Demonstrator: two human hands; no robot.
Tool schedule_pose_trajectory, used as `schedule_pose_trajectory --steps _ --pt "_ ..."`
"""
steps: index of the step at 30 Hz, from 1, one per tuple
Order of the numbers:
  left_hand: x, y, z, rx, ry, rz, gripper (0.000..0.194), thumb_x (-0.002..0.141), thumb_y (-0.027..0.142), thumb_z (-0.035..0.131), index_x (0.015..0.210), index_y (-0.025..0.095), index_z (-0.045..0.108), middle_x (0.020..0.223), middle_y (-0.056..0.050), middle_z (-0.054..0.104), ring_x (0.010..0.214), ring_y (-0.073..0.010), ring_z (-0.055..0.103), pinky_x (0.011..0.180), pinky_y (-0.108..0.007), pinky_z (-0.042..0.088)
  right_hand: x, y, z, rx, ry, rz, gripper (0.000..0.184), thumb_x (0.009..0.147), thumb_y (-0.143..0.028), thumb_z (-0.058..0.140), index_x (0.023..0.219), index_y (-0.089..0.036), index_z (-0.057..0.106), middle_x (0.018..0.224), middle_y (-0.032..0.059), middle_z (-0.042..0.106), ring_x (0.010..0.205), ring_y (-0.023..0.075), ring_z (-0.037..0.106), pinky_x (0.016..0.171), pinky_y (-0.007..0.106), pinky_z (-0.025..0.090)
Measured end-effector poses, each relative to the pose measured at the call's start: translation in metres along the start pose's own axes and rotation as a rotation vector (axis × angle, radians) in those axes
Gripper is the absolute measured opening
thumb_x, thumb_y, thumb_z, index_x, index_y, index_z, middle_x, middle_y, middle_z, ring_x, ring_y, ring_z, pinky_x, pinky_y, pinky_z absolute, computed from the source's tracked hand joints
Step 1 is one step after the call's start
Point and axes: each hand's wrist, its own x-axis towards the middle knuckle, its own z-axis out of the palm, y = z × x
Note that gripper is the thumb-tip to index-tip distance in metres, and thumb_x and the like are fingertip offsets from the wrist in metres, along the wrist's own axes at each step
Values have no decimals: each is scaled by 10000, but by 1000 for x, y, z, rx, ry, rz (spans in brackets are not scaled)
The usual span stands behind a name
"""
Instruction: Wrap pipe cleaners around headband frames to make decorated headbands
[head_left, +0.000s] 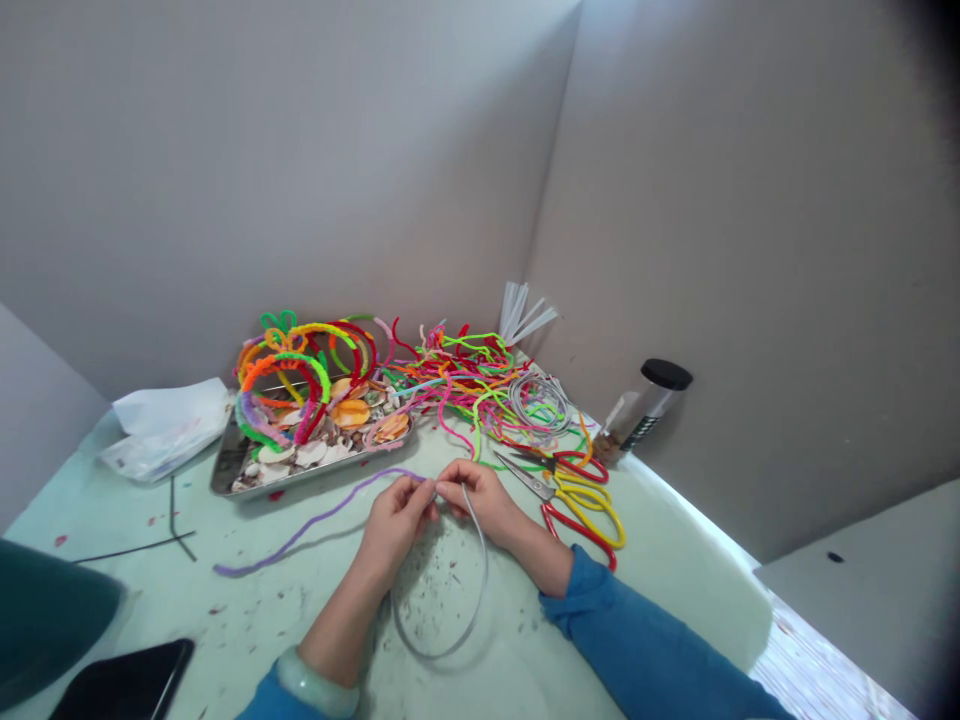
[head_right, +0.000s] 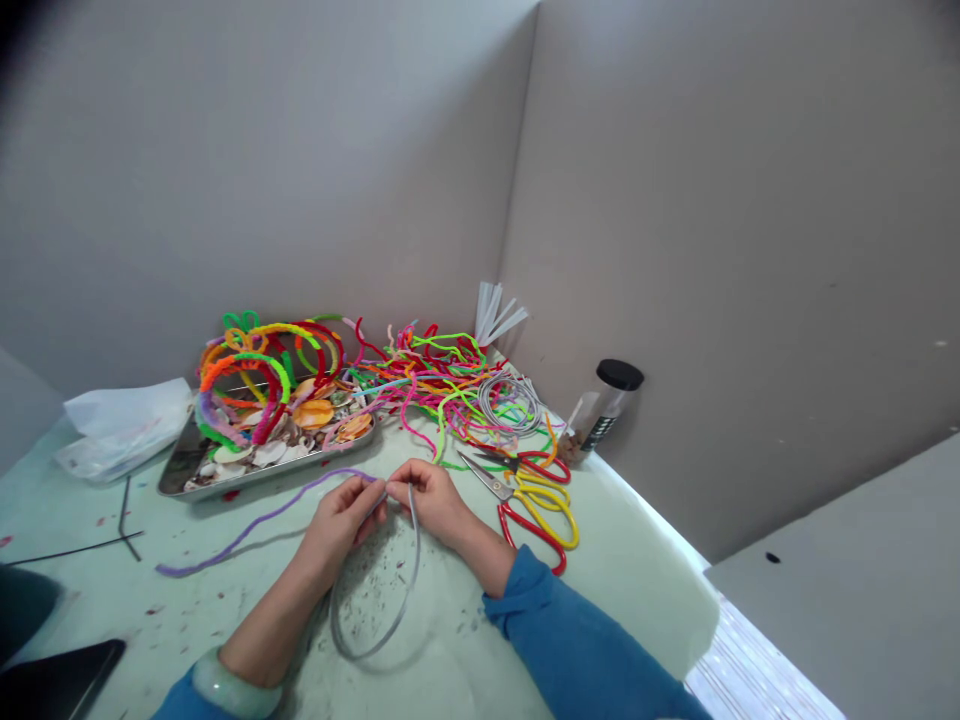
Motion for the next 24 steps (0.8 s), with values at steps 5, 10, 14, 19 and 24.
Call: schedule_pose_trajectory --steps 5,10,14,19,24 --pt "1 -1 0 -1 19 -22 368 687 492 620 599 166 474 464 48 480 369 -44 317 363 -175 191 1 2 -1 -7 -10 -5 157 713 -294 639 696 -145 593 493 -55 475 424 61 373 412 186 281" --pt "3 -4 -1 8 21 -26 361 703 482 611 604 160 481 470 47 467 375 -39 308 365 -172 185 1 5 -1 -11 -3 -4 150 716 -290 638 710 -146 594 497 -56 477 428 63 380 419 187 291" --pt "3 -3 -1 5 9 -27 359 714 486 600 615 156 499 477 39 478 367 -40 305 360 -178 185 2 8 -1 -35 15 -22 148 724 -293 637 727 -150 598 515 -54 484 432 67 387 428 194 297" --pt "3 -3 -1 12 -1 -24 362 723 494 588 626 154 510 491 30 502 355 -39 295 357 -185 186 3 12 -2 -90 20 -69 165 742 -310 626 731 -148 599 524 -48 486 444 72 377 435 201 296" --pt "4 -5 -3 71 -6 2 397 740 515 563 598 146 520 468 33 471 362 -44 298 364 -188 192 4 14 -3 -156 46 -150 138 746 -283 625 741 -146 613 617 -20 550 552 96 466 527 214 368"
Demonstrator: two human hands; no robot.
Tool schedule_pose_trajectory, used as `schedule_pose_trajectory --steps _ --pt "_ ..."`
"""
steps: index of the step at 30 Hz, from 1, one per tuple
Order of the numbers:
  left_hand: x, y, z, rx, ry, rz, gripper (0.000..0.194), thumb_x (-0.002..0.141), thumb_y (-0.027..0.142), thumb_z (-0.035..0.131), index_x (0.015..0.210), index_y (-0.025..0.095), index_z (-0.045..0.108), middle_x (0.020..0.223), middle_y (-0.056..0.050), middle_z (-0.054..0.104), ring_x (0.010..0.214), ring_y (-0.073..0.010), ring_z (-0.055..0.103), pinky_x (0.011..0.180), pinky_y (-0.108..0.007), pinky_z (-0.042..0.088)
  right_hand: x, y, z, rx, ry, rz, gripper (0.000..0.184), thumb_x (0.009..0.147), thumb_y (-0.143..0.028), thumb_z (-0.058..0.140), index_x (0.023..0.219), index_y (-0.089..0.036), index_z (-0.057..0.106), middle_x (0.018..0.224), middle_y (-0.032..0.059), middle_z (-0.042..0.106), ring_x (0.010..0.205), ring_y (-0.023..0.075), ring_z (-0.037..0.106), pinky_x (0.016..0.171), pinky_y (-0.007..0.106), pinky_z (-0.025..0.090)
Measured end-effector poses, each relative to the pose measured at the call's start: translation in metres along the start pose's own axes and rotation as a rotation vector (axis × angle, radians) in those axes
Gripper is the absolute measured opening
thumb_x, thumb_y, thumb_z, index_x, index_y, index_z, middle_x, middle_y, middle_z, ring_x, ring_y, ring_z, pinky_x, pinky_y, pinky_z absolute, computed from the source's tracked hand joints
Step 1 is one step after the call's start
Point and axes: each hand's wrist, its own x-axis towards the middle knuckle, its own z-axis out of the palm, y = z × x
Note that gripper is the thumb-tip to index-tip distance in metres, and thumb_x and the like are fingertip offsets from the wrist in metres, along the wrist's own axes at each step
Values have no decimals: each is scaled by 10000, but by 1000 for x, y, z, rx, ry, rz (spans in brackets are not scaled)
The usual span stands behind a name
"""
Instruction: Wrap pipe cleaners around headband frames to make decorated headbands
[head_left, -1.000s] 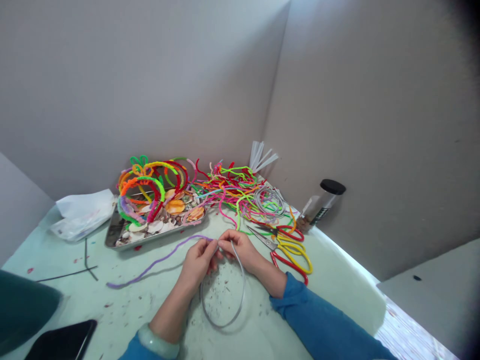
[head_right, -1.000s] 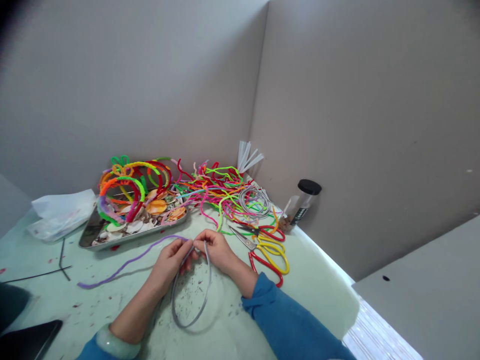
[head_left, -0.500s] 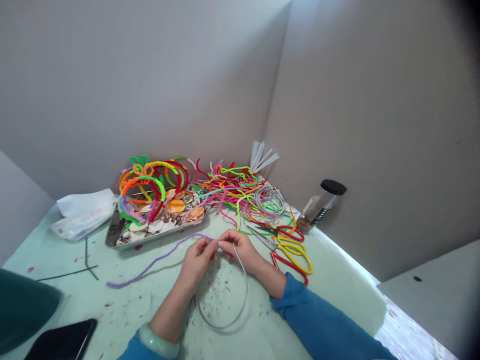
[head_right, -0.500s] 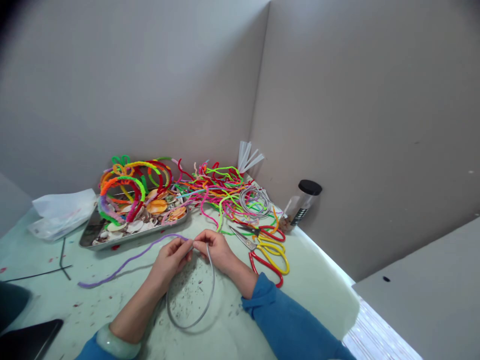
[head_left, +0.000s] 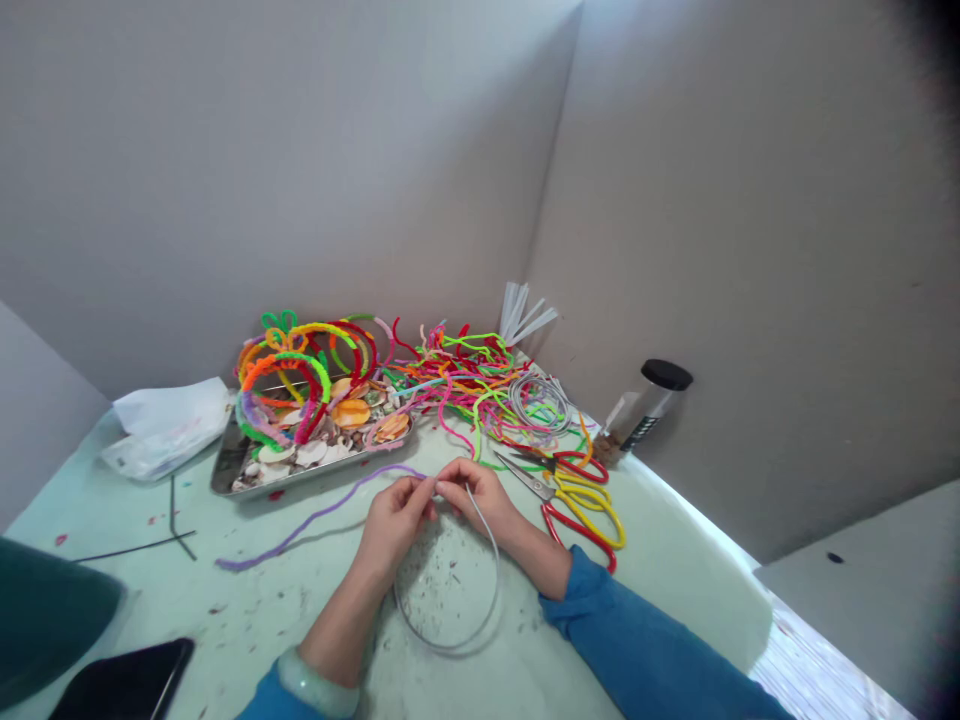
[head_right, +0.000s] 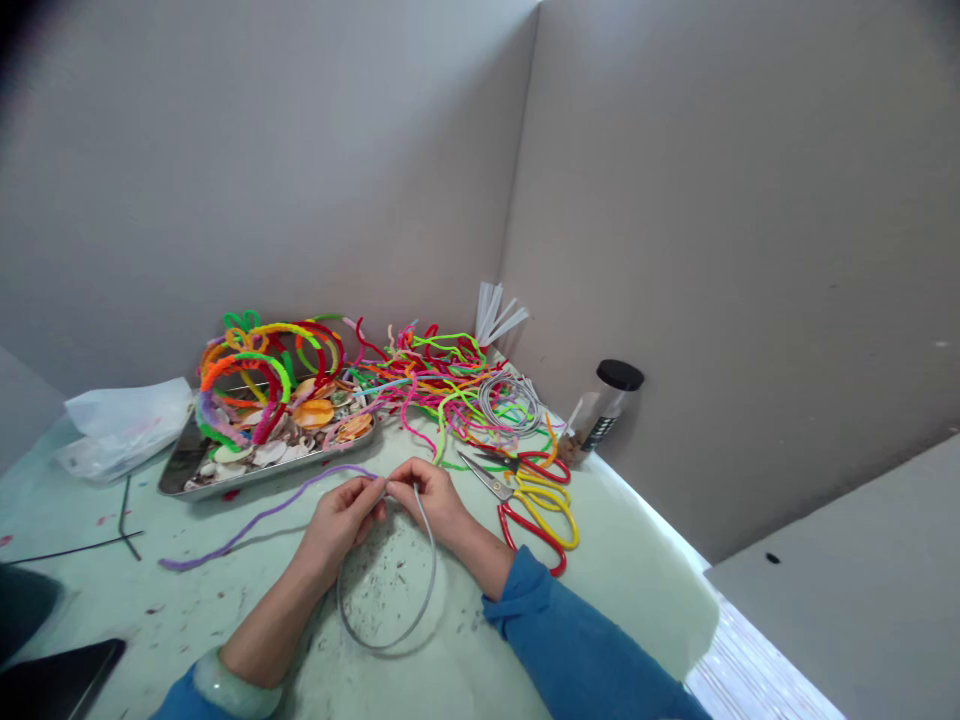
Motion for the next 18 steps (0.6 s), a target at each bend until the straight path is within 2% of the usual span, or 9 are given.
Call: schedule_pose_trajectory --steps 6,18 --pt "0 0 0 6 1 24 405 759 507 552 586 143 516 476 32 466 379 -44 303 381 -191 203 0 4 0 -20 6 -38 128 754 -274 621 759 -147 612 667 -3 578 604 113 503 560 223 389" --pt "-3 4 -1 -101 -16 -8 372 748 482 583 611 144 509 484 34 490 369 -31 280 372 -180 173 -1 -2 2 46 -4 8 128 753 -277 630 768 -152 605 604 -29 532 510 81 426 479 195 353"
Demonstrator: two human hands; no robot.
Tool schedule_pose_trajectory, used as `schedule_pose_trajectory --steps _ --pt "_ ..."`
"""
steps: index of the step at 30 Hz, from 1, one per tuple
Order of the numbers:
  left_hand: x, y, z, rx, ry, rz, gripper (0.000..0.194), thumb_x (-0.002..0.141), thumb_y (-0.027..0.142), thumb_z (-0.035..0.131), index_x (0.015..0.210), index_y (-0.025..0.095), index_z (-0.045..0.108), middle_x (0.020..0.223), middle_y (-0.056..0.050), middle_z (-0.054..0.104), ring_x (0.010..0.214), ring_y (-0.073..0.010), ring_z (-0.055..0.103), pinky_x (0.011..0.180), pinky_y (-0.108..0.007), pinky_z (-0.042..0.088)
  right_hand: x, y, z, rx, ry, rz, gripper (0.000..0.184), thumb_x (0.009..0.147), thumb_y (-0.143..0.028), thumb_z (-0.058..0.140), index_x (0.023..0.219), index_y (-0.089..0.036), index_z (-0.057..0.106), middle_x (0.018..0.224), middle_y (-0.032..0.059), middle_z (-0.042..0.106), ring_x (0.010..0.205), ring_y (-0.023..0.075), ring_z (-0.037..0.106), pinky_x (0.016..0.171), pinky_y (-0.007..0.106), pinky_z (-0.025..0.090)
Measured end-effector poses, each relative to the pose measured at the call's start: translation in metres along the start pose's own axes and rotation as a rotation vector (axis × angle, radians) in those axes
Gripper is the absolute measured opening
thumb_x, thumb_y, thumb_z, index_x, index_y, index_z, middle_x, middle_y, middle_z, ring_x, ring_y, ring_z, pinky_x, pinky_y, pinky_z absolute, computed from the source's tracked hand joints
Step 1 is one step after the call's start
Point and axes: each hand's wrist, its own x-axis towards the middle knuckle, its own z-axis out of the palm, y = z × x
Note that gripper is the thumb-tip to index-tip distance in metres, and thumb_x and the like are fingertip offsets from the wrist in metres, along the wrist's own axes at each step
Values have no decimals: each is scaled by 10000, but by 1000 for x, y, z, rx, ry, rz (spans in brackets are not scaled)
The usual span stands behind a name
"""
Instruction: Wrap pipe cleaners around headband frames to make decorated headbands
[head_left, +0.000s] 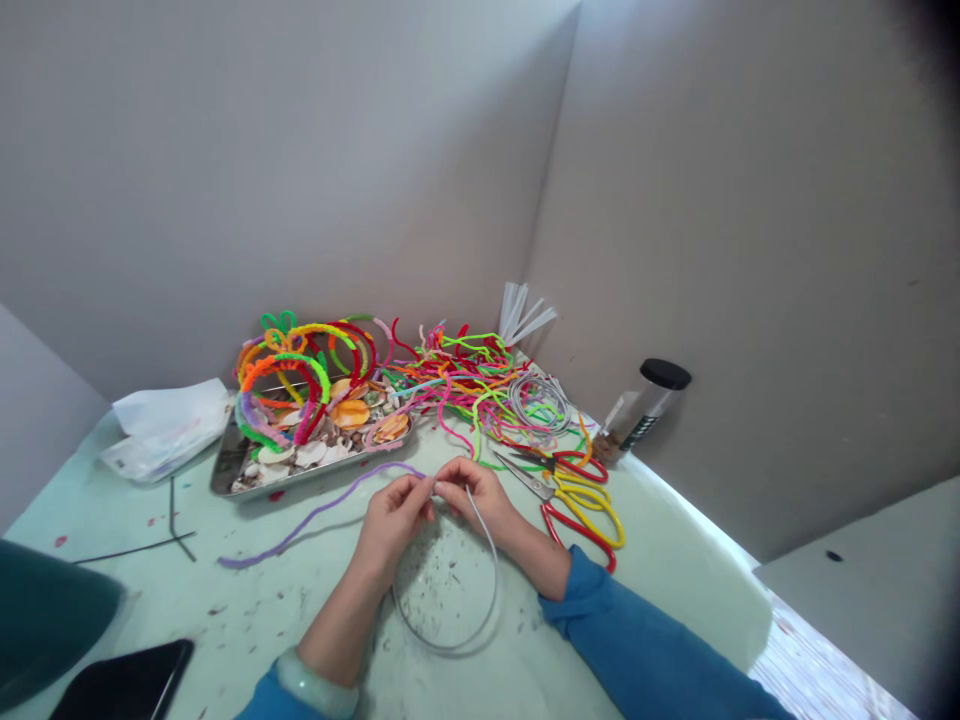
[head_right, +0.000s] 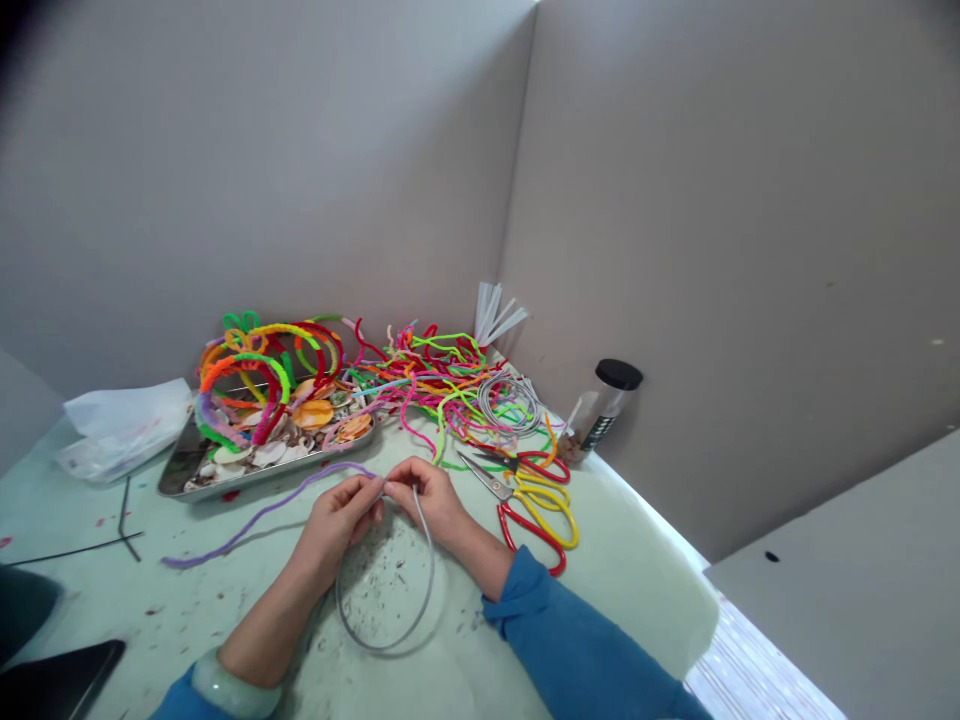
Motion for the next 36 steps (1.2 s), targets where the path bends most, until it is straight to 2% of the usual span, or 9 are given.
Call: schedule_pose_trajectory --steps 7,16,25,29,32,36 --pt "0 2 0 -5 2 7 377 747 467 589 583 139 502 469 38 470 366 -26 274 367 -176 171 -1 -4 1 9 7 -6 124 753 -271 627 776 -150 608 611 -28 531 511 80 424 486 198 354" --pt "-3 7 1 -36 -2 -9 307 736 429 608 653 145 525 482 37 506 364 -26 275 370 -173 155 -1 -4 0 33 -1 -9 129 754 -272 632 786 -151 600 605 -34 512 498 75 421 476 199 344" --pt "-5 10 -3 -50 -56 -48 323 742 405 613 590 133 527 475 30 501 358 -19 253 381 -188 132 -3 -3 -2 138 -82 -8 213 754 -315 632 895 -157 608 607 -36 496 488 72 407 453 197 318" --pt "-6 10 -3 -25 -81 -38 349 736 424 616 564 127 550 463 24 491 357 -26 258 392 -201 131 -4 -2 -4 167 -129 26 212 792 -274 555 955 -157 623 541 -48 462 464 76 386 443 198 292" --pt "-6 11 -2 -6 -116 -21 369 733 435 617 541 124 569 454 16 490 358 -32 262 397 -210 138 -4 -3 -5 163 -137 33 227 799 -225 485 940 -154 648 488 -49 444 454 85 396 445 202 288" --pt "-7 11 -1 1 -146 -16 370 734 430 616 527 125 587 442 15 486 356 -36 260 402 -215 137 -3 -6 -5 149 -123 46 221 763 -205 487 891 -162 662 519 -40 464 467 89 413 450 203 307"
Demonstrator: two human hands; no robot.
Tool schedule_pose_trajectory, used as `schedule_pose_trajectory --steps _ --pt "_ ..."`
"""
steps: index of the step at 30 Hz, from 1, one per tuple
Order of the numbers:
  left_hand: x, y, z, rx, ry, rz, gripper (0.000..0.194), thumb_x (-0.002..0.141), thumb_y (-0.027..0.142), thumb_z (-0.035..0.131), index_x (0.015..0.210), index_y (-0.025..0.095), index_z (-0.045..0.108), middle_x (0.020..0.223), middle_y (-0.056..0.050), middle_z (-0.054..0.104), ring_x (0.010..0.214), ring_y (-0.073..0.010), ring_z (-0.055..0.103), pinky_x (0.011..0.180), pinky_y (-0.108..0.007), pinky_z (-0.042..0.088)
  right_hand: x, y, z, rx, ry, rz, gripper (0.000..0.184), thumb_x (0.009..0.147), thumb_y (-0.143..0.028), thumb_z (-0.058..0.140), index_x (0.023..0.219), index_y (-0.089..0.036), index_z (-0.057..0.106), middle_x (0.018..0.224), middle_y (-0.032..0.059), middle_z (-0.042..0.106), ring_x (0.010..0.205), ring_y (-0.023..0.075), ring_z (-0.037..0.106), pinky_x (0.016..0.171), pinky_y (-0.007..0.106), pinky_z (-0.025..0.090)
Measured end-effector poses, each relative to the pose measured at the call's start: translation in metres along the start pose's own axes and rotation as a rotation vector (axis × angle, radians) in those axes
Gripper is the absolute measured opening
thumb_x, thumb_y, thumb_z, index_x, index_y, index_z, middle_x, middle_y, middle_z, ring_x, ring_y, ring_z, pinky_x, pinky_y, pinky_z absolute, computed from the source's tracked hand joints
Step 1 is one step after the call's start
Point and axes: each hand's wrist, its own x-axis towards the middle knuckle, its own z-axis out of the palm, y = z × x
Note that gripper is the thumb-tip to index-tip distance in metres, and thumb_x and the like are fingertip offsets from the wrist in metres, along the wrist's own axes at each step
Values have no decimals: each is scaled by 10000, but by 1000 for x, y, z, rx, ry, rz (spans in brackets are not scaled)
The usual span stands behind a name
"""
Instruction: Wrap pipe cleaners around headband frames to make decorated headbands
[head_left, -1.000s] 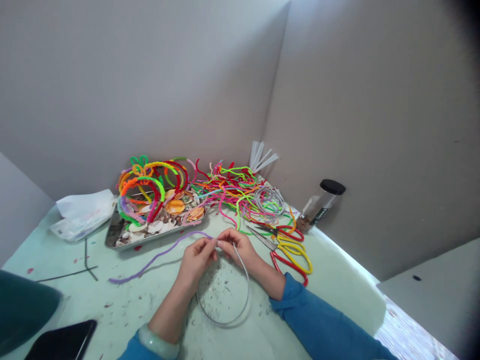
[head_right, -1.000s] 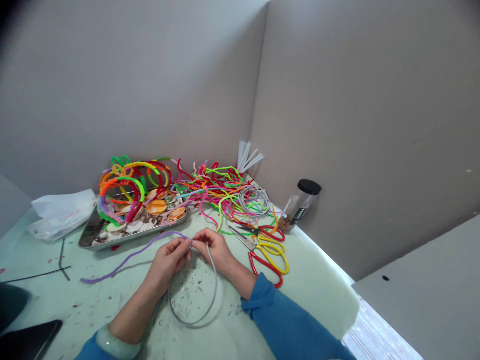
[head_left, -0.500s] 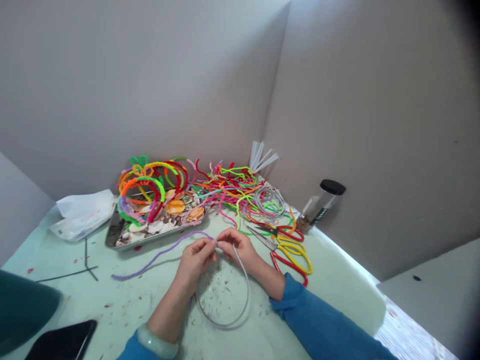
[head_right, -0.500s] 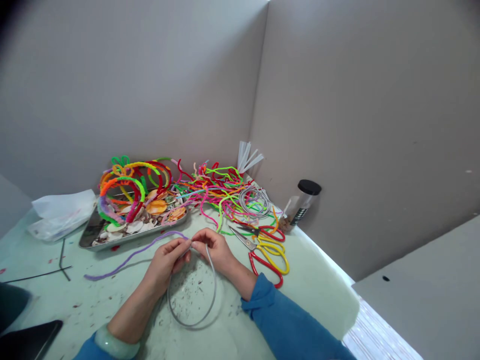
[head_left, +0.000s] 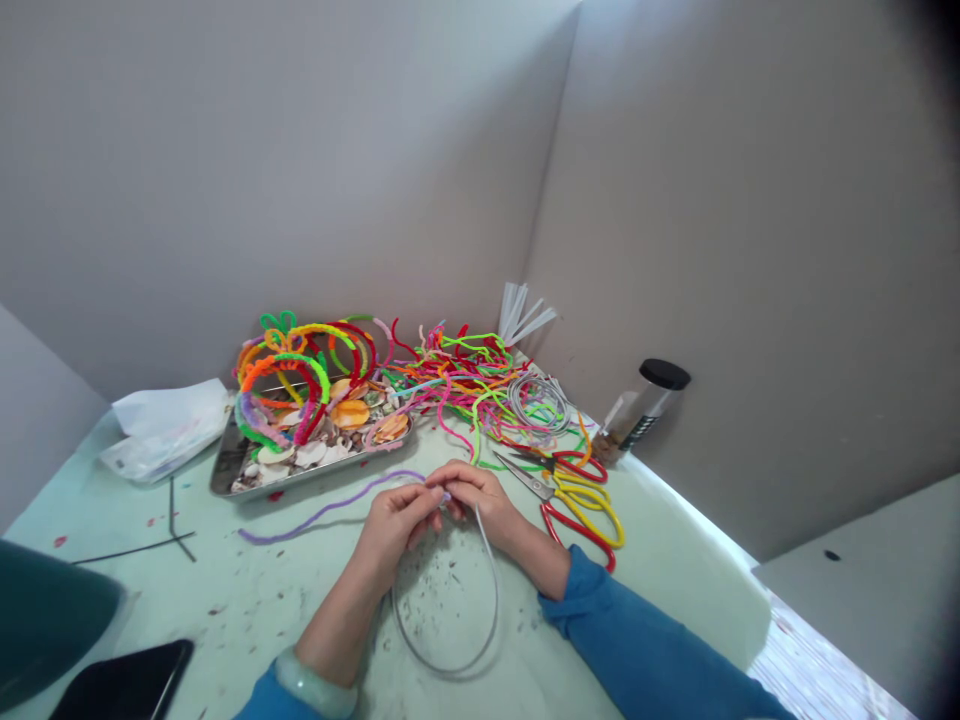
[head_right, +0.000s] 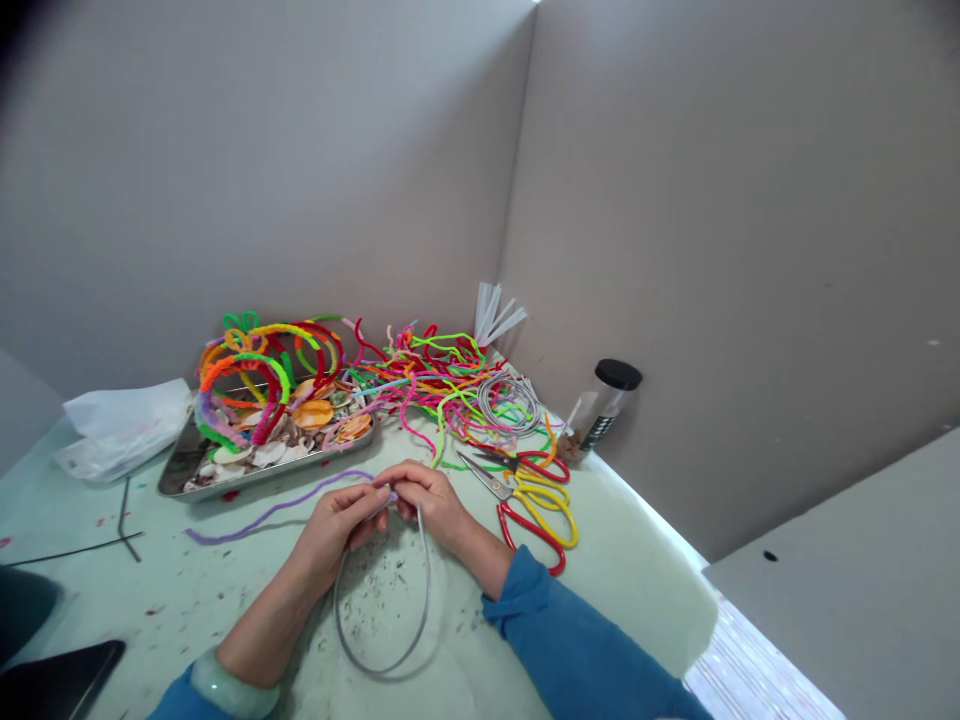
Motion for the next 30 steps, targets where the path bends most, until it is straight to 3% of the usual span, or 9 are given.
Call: schedule_pose_trajectory --steps 6,13,17,25,30 --pt "0 -2 0 25 -13 16 356 745 424 610 547 127 598 476 10 511 360 -34 268 405 -219 143 0 2 2 -49 32 3 159 765 -178 488 847 -178 624 587 -34 491 462 79 395 444 195 315" --pt "0 -1 0 8 -31 43 363 754 424 608 549 125 581 454 23 480 370 -35 262 413 -216 152 1 7 -1 -283 48 -141 127 765 -117 475 766 -175 588 675 -11 534 581 107 467 540 208 379" --pt "0 -3 -2 -59 2 56 345 744 423 619 574 125 580 477 22 498 379 -32 266 409 -208 150 0 8 -1 -382 16 -215 94 781 -129 500 810 -180 575 748 7 558 709 135 503 650 234 411" --pt "1 -2 -2 -153 90 81 290 690 411 676 687 126 622 517 30 506 393 -27 273 400 -190 147 -1 5 0 -545 48 -339 81 840 -207 505 788 -184 563 772 25 523 694 137 479 632 250 390" --pt "3 -2 -1 -178 152 53 315 667 430 688 723 130 610 506 49 488 373 -17 260 376 -178 139 -1 3 0 -569 120 -382 70 827 -204 524 761 -188 540 805 33 527 754 154 495 698 276 398"
